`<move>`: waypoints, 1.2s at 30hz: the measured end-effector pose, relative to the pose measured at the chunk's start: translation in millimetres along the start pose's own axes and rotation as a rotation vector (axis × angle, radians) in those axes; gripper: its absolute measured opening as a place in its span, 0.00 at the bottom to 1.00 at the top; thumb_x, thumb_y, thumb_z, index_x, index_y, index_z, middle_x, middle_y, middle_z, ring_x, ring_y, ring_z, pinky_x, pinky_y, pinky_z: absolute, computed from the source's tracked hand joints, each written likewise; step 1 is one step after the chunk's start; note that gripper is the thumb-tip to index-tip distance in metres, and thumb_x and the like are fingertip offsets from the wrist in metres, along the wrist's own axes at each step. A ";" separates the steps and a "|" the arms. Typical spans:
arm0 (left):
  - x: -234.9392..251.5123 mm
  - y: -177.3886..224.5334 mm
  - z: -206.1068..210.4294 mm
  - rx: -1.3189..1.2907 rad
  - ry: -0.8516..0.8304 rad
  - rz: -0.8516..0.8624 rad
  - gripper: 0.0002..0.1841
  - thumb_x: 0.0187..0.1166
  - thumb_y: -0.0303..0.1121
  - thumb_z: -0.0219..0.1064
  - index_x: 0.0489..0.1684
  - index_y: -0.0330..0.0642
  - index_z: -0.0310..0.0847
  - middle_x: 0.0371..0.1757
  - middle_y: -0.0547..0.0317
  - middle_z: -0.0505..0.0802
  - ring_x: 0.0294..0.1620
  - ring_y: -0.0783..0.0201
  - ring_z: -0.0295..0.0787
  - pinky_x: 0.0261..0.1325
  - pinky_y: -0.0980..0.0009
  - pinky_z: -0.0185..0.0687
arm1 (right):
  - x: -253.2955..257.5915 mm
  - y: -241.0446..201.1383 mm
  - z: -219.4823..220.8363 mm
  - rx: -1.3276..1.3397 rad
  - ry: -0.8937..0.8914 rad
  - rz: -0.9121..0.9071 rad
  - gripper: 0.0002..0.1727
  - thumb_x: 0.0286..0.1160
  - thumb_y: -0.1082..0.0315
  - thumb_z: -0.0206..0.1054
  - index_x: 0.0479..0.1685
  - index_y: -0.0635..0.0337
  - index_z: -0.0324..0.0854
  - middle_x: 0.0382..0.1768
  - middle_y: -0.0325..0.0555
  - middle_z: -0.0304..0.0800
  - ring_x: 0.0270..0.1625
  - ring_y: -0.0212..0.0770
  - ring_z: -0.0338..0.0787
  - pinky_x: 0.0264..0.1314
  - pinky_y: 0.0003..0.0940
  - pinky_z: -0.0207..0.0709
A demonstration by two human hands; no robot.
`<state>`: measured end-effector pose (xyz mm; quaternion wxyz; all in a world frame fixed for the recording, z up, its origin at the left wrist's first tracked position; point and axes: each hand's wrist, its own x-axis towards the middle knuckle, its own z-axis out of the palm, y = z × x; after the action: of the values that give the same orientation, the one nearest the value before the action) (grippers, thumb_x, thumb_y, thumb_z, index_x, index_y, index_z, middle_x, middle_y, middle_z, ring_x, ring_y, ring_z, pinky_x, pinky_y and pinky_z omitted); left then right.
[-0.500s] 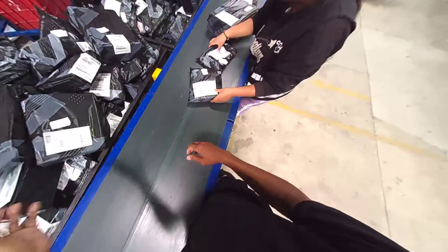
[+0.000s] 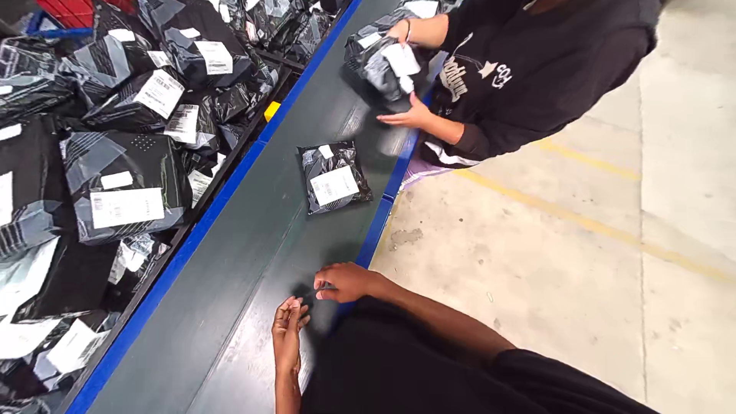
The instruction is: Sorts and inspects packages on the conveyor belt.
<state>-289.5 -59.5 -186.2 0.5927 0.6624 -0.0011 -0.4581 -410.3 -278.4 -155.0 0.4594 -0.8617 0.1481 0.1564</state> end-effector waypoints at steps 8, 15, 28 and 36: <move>44.9 35.1 8.8 0.330 -0.049 0.181 0.32 0.81 0.44 0.71 0.78 0.31 0.70 0.71 0.41 0.85 0.68 0.52 0.87 0.67 0.53 0.87 | 15.2 108.5 -79.6 0.133 0.722 0.476 0.40 0.79 0.34 0.59 0.76 0.60 0.75 0.73 0.59 0.80 0.70 0.54 0.86 0.72 0.57 0.80; 126.8 57.7 11.3 0.605 -0.023 0.238 0.43 0.75 0.58 0.72 0.83 0.34 0.66 0.69 0.38 0.87 0.70 0.48 0.86 0.76 0.47 0.80 | 52.9 70.6 -1.6 0.268 0.608 0.413 0.38 0.75 0.44 0.69 0.76 0.63 0.71 0.60 0.60 0.89 0.64 0.54 0.89 0.70 0.59 0.81; -130.9 -65.6 -275.9 -0.137 -0.084 -0.023 0.37 0.70 0.37 0.79 0.81 0.39 0.69 0.57 0.45 0.94 0.55 0.51 0.94 0.61 0.50 0.91 | -22.2 -132.9 282.2 0.464 0.208 0.039 0.33 0.76 0.57 0.74 0.79 0.61 0.72 0.63 0.49 0.91 0.62 0.38 0.91 0.68 0.42 0.88; -287.2 -155.8 -433.1 -0.450 0.374 0.420 0.43 0.58 0.24 0.83 0.77 0.28 0.60 0.54 0.40 0.93 0.50 0.48 0.95 0.56 0.48 0.94 | -2.5 -246.2 388.0 0.393 -0.006 -0.185 0.30 0.80 0.52 0.71 0.78 0.54 0.74 0.55 0.42 0.92 0.49 0.37 0.94 0.49 0.38 0.92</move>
<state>-277.0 482.9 -187.8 0.7949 0.5729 0.0722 -0.1863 -366.1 178.5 -175.7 0.6313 -0.7651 0.0949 0.0842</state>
